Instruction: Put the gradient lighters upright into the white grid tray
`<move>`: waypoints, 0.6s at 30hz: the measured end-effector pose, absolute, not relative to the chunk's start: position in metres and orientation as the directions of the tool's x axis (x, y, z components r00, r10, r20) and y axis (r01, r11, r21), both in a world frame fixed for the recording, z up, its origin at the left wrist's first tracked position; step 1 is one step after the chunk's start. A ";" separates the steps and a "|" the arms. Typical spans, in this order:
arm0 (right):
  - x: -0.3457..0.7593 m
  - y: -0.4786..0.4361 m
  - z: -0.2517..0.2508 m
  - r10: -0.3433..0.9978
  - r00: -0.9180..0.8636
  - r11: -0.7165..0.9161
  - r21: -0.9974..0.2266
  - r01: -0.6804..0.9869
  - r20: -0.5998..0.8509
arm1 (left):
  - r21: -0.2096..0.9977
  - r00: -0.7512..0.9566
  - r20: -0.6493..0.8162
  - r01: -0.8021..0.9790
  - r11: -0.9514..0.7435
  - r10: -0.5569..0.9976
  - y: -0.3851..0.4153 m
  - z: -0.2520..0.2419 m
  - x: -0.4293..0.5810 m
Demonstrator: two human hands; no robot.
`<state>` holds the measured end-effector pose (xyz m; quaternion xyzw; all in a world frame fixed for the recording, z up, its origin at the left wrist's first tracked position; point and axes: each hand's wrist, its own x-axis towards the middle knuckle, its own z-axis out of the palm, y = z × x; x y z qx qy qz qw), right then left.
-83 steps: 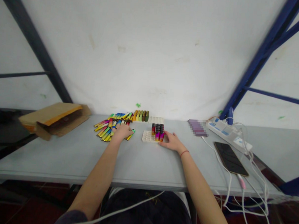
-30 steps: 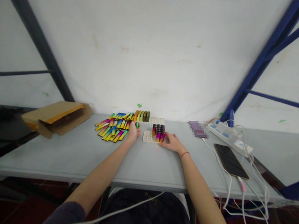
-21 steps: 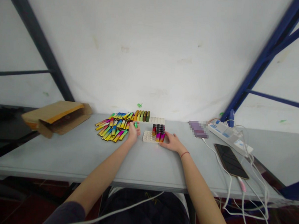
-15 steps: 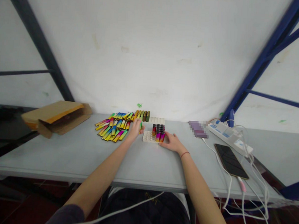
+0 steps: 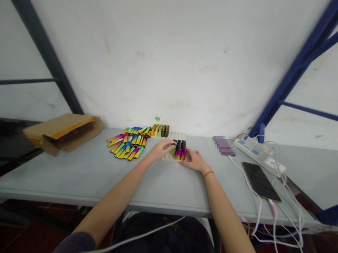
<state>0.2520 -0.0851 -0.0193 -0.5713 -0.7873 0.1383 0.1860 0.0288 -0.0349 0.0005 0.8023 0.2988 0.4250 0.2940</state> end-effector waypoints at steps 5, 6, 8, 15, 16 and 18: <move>0.253 -0.083 -0.022 0.943 -0.295 0.331 -0.423 0.843 0.151 | 0.724 0.430 0.511 0.251 -0.642 0.744 -0.036 0.002 0.028; 0.253 -0.083 -0.023 0.942 -0.297 0.335 -0.425 0.841 0.155 | 0.729 0.419 0.511 0.251 -0.637 0.750 -0.036 0.003 0.028; 0.254 -0.082 -0.024 0.941 -0.299 0.339 -0.431 0.837 0.160 | 0.745 0.398 0.506 0.245 -0.620 0.765 -0.037 0.004 0.028; 0.254 -0.082 -0.026 0.942 -0.294 0.335 -0.459 0.823 0.162 | 0.783 0.374 0.455 0.263 -0.563 0.808 -0.039 0.004 0.028; 0.254 -0.082 -0.026 0.941 -0.295 0.337 -0.460 0.822 0.163 | 0.765 0.370 0.466 0.288 -0.576 0.804 -0.039 0.005 0.027; 0.254 -0.082 -0.026 0.939 -0.299 0.344 -0.459 0.819 0.169 | 0.722 0.328 0.488 0.370 -0.585 0.809 -0.037 0.009 0.023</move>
